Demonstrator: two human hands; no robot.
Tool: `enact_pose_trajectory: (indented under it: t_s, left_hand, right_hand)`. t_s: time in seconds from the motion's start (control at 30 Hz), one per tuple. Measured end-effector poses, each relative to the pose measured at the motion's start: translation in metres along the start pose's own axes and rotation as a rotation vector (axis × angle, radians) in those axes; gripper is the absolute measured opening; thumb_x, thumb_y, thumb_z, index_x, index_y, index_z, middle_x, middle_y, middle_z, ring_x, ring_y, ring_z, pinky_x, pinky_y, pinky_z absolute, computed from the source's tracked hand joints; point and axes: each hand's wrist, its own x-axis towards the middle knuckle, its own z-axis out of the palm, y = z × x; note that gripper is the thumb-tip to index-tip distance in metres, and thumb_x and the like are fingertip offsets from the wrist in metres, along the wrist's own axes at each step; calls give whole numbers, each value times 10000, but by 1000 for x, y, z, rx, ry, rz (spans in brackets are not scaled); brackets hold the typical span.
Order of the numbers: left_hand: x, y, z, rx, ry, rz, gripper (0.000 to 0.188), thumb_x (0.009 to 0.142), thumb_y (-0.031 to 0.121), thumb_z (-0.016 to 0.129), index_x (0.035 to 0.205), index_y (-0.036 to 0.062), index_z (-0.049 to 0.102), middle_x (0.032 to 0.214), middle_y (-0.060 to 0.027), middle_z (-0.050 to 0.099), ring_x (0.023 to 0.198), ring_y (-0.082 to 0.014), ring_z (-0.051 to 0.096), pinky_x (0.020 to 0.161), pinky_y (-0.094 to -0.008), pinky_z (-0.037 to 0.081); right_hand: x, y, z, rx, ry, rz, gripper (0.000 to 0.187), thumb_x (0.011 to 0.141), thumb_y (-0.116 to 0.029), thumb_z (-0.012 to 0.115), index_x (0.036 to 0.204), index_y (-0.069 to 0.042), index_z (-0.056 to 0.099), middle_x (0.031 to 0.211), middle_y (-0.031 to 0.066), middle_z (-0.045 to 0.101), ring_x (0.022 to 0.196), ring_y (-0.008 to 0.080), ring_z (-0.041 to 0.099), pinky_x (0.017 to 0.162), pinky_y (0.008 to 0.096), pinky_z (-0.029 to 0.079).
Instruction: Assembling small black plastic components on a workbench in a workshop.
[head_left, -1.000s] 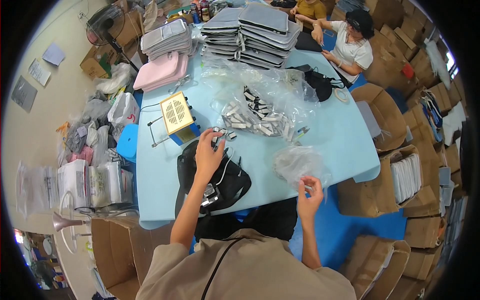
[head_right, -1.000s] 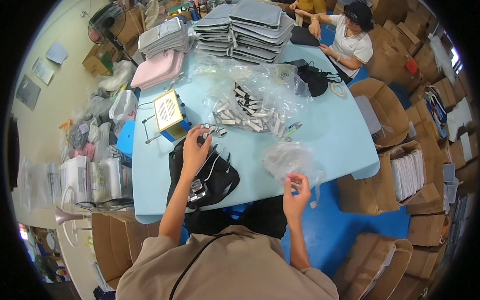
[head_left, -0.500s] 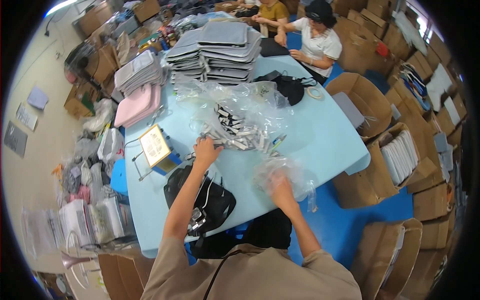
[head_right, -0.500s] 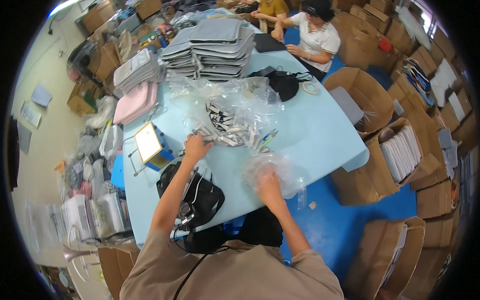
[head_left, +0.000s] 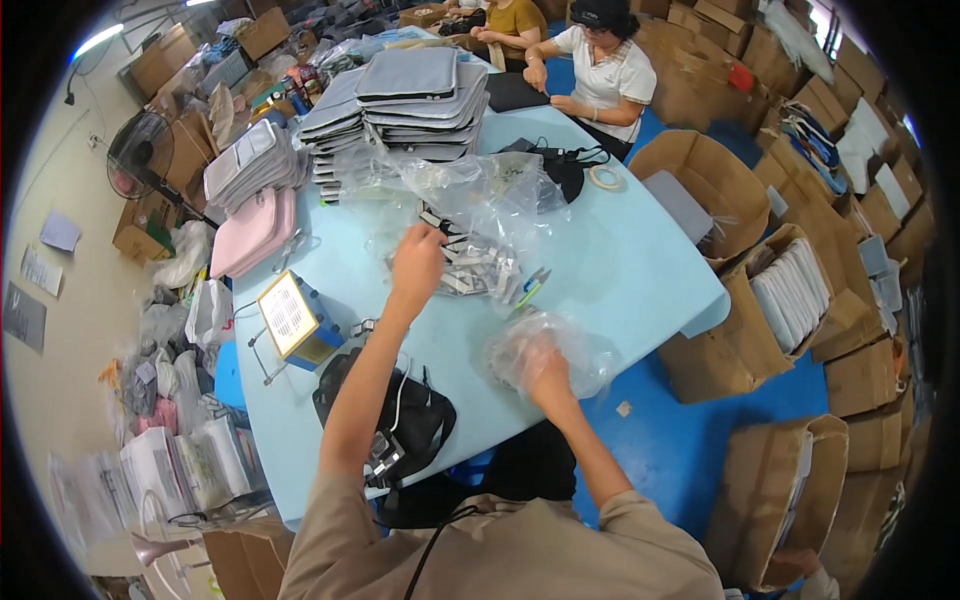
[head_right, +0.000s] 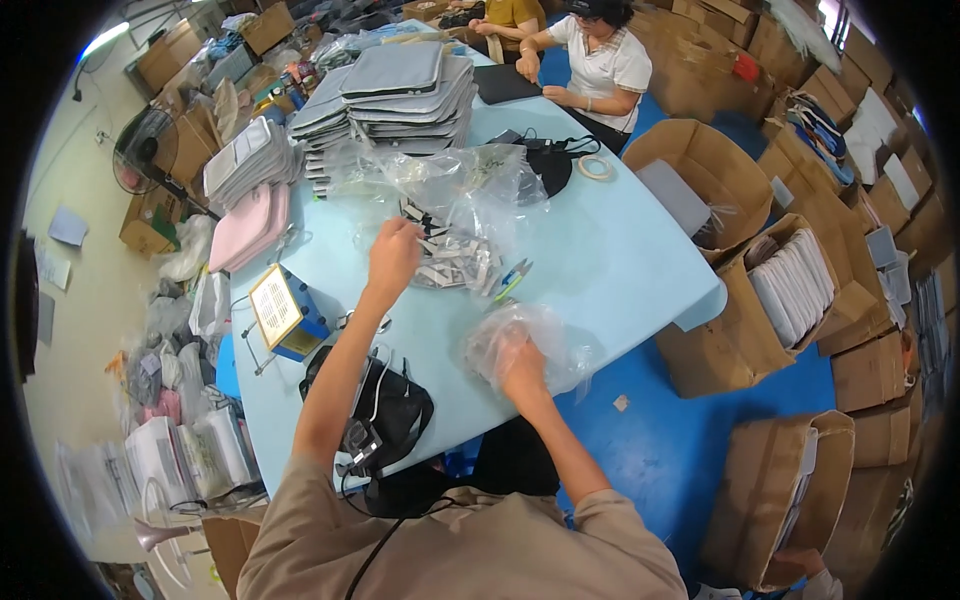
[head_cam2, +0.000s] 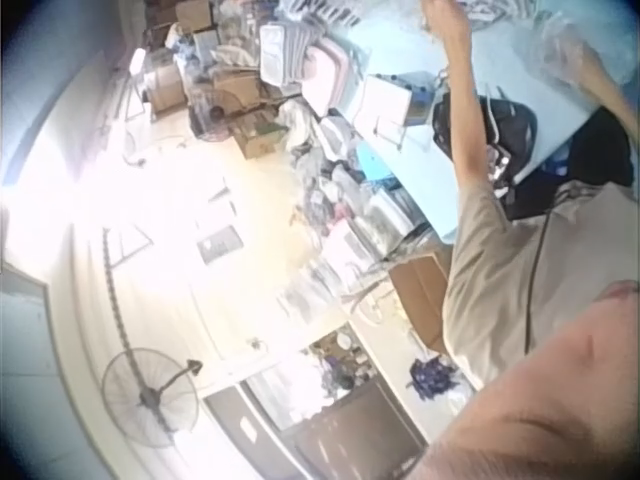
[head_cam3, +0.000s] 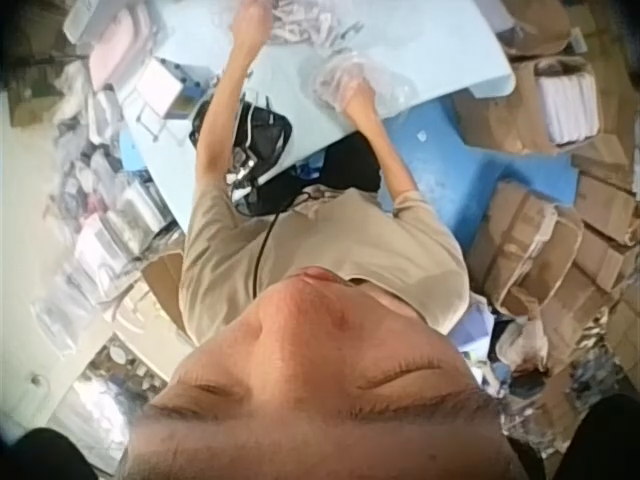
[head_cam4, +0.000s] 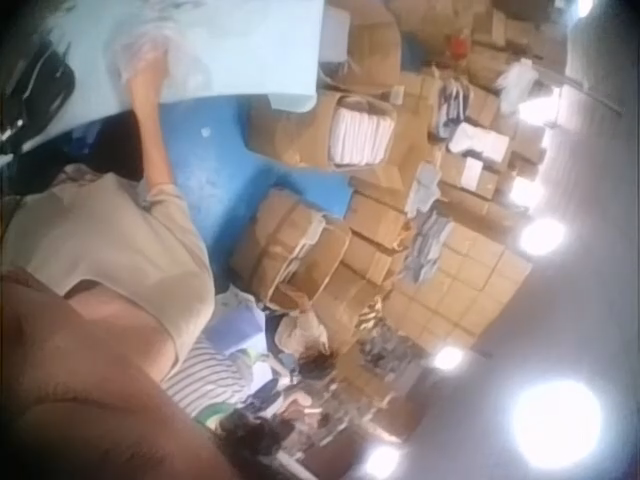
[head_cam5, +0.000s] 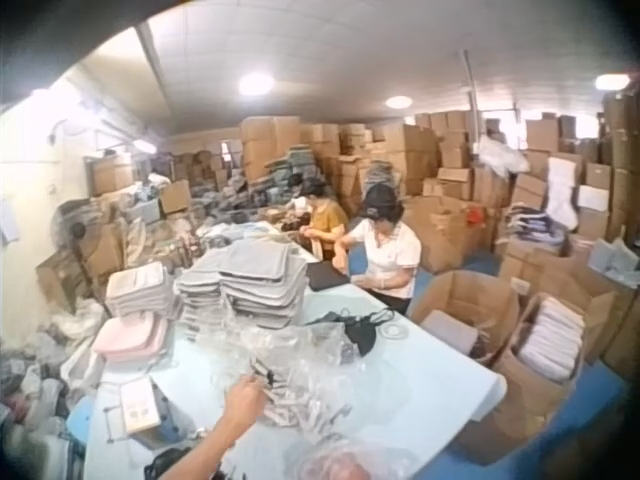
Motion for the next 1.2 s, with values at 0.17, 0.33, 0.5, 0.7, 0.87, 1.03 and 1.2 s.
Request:
enact_pose_trajectory:
  t_s: [0.17,0.33,0.5,0.7,0.87,1.03,1.2]
  left_hand:
    - [5,-25,36,335,-413,206,233,762,-32,657,921,111,749,993,-113,702,1031,-328,658,857,-431,524]
    - [6,-40,50,517,-569,-12,185,750,29,721,908,125,732,918,-135,728,924,-319,730,800,-443,560]
    - [-3,-44,45,399,-416,17,221,783,133,759,1001,156,779,955,-129,746,914,-349,720,813,-468,574]
    - [3,-39,42,375,-546,-70,114,802,147,741,908,128,781,962,-150,745,920,-347,722,798,-468,582]
    - [-3,-39,35,315,-472,-133,255,789,175,801,1041,161,773,988,-110,746,943,-332,720,830,-453,593]
    - [-2,-47,35,409,-525,-82,279,779,208,830,1054,207,786,1018,-108,742,1035,-308,703,861,-439,592]
    - [-11,-52,44,315,-485,-237,52,780,179,809,812,146,785,1053,-131,730,1121,-301,667,886,-444,582]
  right_hand:
    - [3,-16,-21,-26,-80,81,223,882,-86,594,1066,-62,717,1029,226,642,896,443,648,760,541,547]
    - [-17,-18,-51,205,42,-51,125,896,-17,616,936,26,726,977,219,681,804,397,690,719,470,570]
    - [-39,-34,-82,681,58,316,93,884,-21,738,945,49,748,875,154,738,767,218,730,699,312,572]
    - [-73,-30,-92,869,113,483,107,915,-32,747,959,64,737,842,95,763,785,135,727,716,264,562]
    - [-99,-19,-89,1062,142,541,85,927,-3,723,972,68,709,974,122,765,879,152,732,823,268,562]
    - [-95,-33,-99,1172,147,533,60,913,45,718,964,65,693,1131,175,734,1018,190,719,931,293,553]
    - [-93,-48,-114,1261,105,493,71,900,64,721,969,65,705,1130,172,733,1015,189,717,936,300,553]
